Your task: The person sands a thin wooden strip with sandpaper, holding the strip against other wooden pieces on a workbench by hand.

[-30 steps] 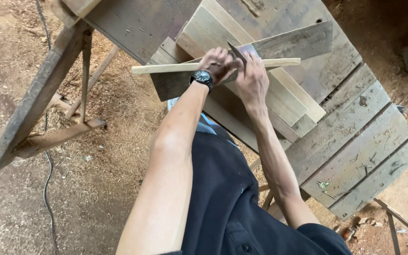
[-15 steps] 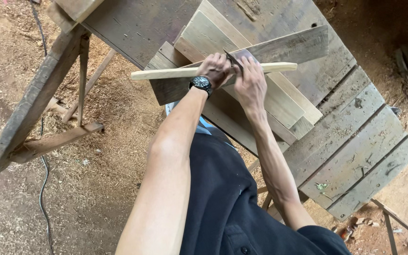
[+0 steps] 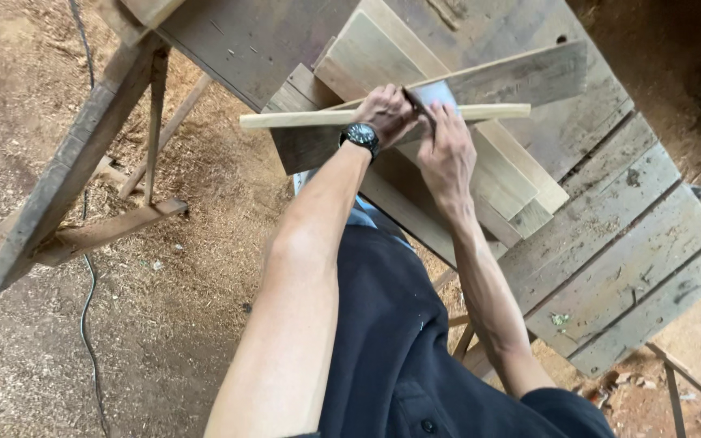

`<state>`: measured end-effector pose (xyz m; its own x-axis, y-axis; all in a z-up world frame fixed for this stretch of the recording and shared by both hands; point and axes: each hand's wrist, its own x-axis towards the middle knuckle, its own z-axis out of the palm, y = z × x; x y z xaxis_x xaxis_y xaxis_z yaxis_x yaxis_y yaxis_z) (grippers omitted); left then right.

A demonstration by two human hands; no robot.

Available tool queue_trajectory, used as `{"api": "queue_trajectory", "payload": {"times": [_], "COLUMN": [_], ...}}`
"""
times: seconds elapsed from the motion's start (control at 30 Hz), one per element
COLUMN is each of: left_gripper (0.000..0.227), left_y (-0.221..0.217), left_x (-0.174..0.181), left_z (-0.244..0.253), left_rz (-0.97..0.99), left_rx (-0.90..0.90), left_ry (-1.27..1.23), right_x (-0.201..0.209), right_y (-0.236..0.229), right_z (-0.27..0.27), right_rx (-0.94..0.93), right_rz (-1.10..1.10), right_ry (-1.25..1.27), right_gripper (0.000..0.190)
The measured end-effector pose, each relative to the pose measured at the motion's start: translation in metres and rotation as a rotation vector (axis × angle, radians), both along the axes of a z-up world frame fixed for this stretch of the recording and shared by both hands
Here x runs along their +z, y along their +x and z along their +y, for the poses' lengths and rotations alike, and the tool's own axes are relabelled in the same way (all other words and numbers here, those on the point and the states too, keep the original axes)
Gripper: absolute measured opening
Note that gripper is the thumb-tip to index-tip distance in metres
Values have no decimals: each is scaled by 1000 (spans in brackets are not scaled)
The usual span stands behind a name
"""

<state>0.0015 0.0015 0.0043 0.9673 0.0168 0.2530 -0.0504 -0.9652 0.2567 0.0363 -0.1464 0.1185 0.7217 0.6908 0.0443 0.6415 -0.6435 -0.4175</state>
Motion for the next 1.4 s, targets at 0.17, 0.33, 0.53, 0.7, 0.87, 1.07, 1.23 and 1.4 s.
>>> {"api": "queue_trajectory", "payload": {"times": [0.17,0.33,0.53,0.7,0.87,1.07,1.23,1.4], "left_gripper": [24,36,32,37,25,37,32,32], "left_y": [-1,-6,-1,5,0,-2,4,2], "left_x": [8,-1,-13,-12,-20,-13,-9,-13], "left_z": [-3,-3,-3,-3,-9,-5,-1,-4], "left_rz": [-3,104,-5,242,-9,57,11,79], "left_rx": [19,3,45,-34,33,28,44,0], "left_ry": [183,-36,-28,-26,162,-30,1,-86], "right_x": [0,1,-20,-7,-21,-9,-17,-10], "right_y": [16,-4,13,-8,14,-4,20,1], "right_z": [19,-10,16,0,16,-7,12,-14], "right_rx": [-57,69,9,-13,-45,54,61,132], "right_rz": [45,-73,-140,-75,-95,-114,-178,-145], "right_ry": [-107,5,-10,76,39,93,-4,33], "right_gripper": [32,39,35,37,31,32,34,33]}}
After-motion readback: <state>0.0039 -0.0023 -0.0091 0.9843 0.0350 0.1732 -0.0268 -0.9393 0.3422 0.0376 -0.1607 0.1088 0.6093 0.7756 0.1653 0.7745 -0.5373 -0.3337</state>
